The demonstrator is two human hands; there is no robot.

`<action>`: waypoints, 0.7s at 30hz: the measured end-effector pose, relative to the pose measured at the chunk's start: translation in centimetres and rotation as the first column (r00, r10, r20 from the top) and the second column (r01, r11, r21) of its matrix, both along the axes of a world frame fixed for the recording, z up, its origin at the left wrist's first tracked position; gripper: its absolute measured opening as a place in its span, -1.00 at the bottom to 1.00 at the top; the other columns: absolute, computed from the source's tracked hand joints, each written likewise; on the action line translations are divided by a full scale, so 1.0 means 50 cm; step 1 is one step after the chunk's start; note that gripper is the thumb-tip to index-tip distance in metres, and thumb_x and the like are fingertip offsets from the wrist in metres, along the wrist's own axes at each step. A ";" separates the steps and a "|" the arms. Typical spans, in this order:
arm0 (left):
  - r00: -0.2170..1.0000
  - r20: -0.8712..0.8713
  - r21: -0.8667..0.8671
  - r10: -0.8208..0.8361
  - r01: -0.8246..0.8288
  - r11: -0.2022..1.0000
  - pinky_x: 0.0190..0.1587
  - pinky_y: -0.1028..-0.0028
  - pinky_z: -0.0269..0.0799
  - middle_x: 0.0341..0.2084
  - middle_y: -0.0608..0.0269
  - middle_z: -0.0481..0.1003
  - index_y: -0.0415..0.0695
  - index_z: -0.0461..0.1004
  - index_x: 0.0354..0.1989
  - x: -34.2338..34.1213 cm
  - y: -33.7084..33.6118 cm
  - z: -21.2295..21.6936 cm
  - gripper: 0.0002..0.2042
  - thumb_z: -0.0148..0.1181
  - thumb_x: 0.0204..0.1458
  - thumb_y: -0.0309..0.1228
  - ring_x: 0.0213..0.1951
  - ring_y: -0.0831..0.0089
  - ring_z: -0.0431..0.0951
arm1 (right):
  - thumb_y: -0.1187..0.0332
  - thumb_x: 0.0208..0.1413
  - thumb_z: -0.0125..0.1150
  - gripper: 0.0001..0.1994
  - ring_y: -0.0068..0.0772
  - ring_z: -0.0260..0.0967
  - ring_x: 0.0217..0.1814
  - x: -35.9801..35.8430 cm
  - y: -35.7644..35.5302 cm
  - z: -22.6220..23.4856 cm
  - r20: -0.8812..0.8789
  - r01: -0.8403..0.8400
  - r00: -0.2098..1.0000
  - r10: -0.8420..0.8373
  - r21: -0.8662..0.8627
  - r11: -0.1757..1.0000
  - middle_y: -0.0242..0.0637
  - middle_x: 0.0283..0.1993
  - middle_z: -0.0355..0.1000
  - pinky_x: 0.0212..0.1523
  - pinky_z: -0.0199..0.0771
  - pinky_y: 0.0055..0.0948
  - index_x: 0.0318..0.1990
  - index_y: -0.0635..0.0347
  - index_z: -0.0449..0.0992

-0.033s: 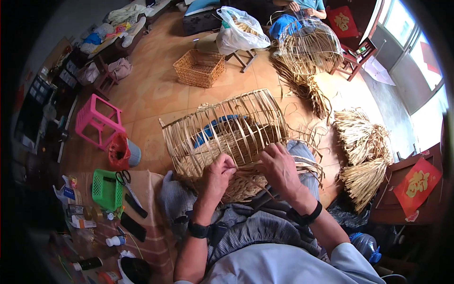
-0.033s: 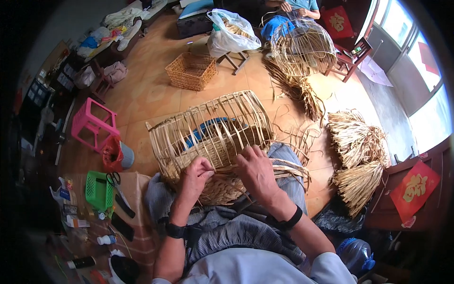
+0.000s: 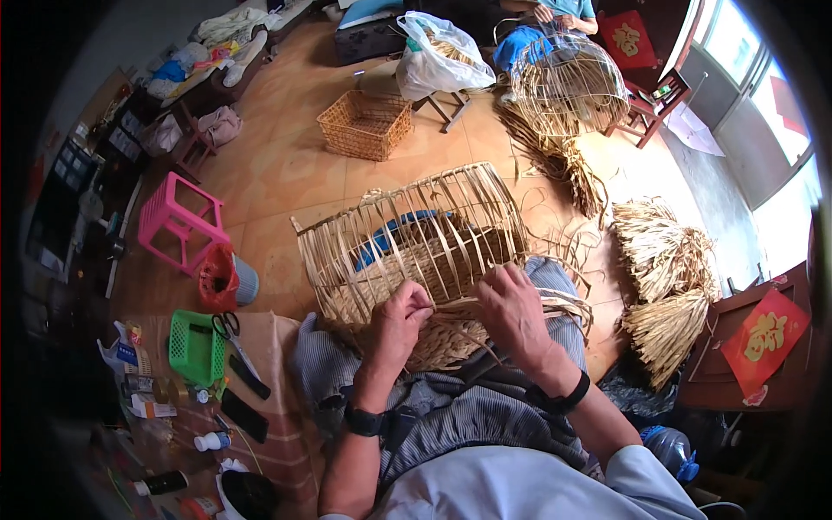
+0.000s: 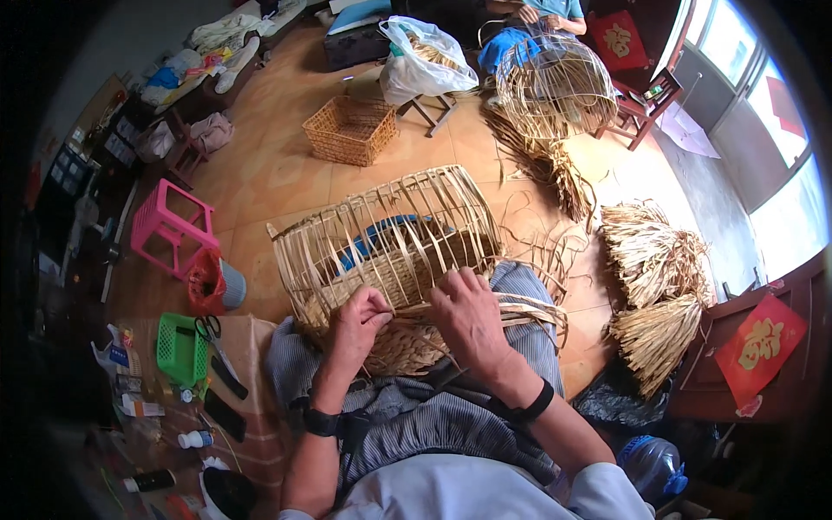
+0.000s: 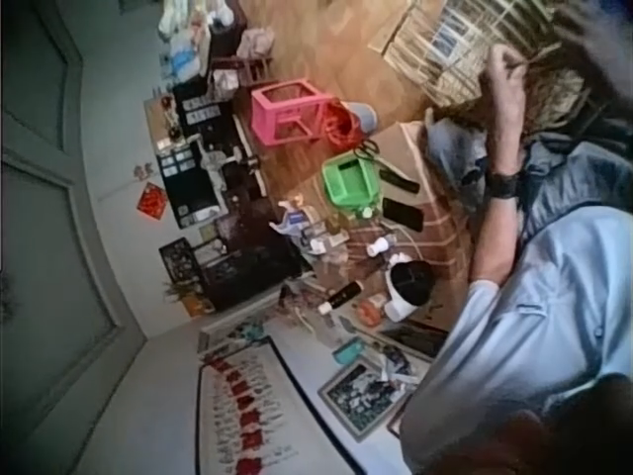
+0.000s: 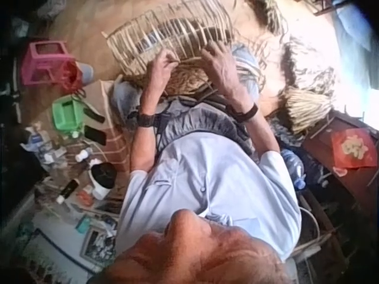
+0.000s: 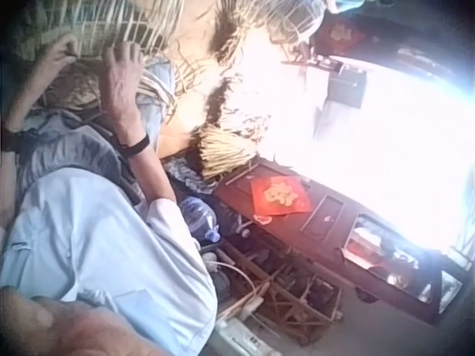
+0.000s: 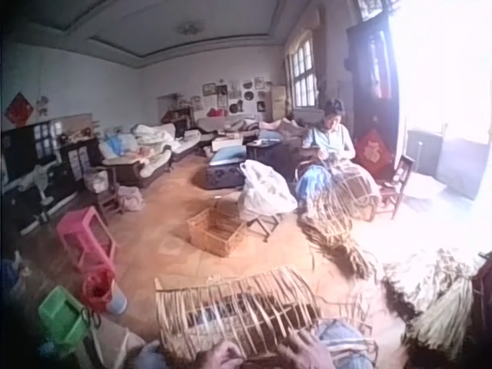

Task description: Weaving a basket using straw or bamboo strips.

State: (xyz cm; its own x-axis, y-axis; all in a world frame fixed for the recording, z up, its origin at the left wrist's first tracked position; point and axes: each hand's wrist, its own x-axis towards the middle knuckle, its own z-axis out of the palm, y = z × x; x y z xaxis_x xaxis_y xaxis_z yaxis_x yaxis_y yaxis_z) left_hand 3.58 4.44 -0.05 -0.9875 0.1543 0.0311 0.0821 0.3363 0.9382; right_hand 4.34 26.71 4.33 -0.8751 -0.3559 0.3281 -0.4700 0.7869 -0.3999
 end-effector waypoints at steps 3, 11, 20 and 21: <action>0.998 0.037 -0.071 -0.048 0.050 0.996 -0.19 0.50 0.56 -0.35 0.24 0.64 -0.12 0.59 0.06 -0.001 0.009 0.040 -0.72 0.24 0.18 -0.59 -0.23 0.49 0.69 | 0.21 0.01 0.38 -0.76 -0.12 0.30 -0.06 0.032 -0.011 -0.006 -0.012 -0.042 0.999 0.043 0.063 0.997 -0.28 -0.24 0.33 0.00 0.36 -0.17 -0.29 0.14 0.53; 0.993 0.087 -0.200 -0.084 0.100 0.975 -0.28 0.49 0.51 -0.40 0.17 0.69 -0.09 0.71 -0.11 -0.027 -0.013 0.041 -0.83 0.30 0.16 -0.48 -0.39 0.54 0.64 | 0.41 0.14 0.11 -0.90 -0.06 0.41 -0.10 0.058 -0.032 -0.053 -0.023 -0.011 1.000 0.015 0.133 0.991 -0.11 -0.25 0.39 -0.04 0.40 -0.14 -0.26 0.24 0.38; 0.980 0.115 -0.166 -0.163 0.181 0.969 -0.25 0.49 0.51 -0.39 0.18 0.70 -0.11 0.73 -0.18 -0.043 -0.016 0.050 -0.85 0.36 0.09 -0.48 -0.36 0.57 0.65 | 0.41 0.20 0.19 -0.84 0.11 0.43 -0.60 0.088 -0.024 -0.109 0.156 -0.142 0.970 0.186 -0.253 0.957 -0.04 -0.58 0.41 -0.59 0.39 -0.02 -0.28 0.24 0.32; 0.978 0.133 -0.147 -0.160 0.179 0.973 -0.23 0.49 0.52 -0.38 0.17 0.70 -0.12 0.73 -0.17 -0.041 -0.016 0.049 -0.85 0.36 0.09 -0.48 -0.34 0.55 0.65 | 0.41 0.20 0.19 -0.84 0.11 0.43 -0.60 0.096 -0.033 -0.104 0.155 -0.146 0.970 0.189 -0.255 0.956 -0.04 -0.58 0.41 -0.59 0.39 -0.02 -0.28 0.24 0.32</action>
State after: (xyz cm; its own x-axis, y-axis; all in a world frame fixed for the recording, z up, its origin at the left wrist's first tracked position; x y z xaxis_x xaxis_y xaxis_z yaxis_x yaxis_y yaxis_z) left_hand 1.52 3.64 2.40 -0.9416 0.3132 -0.1235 0.0411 0.4710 0.8812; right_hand 9.15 25.08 -0.86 -0.8610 -0.4320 0.2685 -0.4920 0.5736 -0.6550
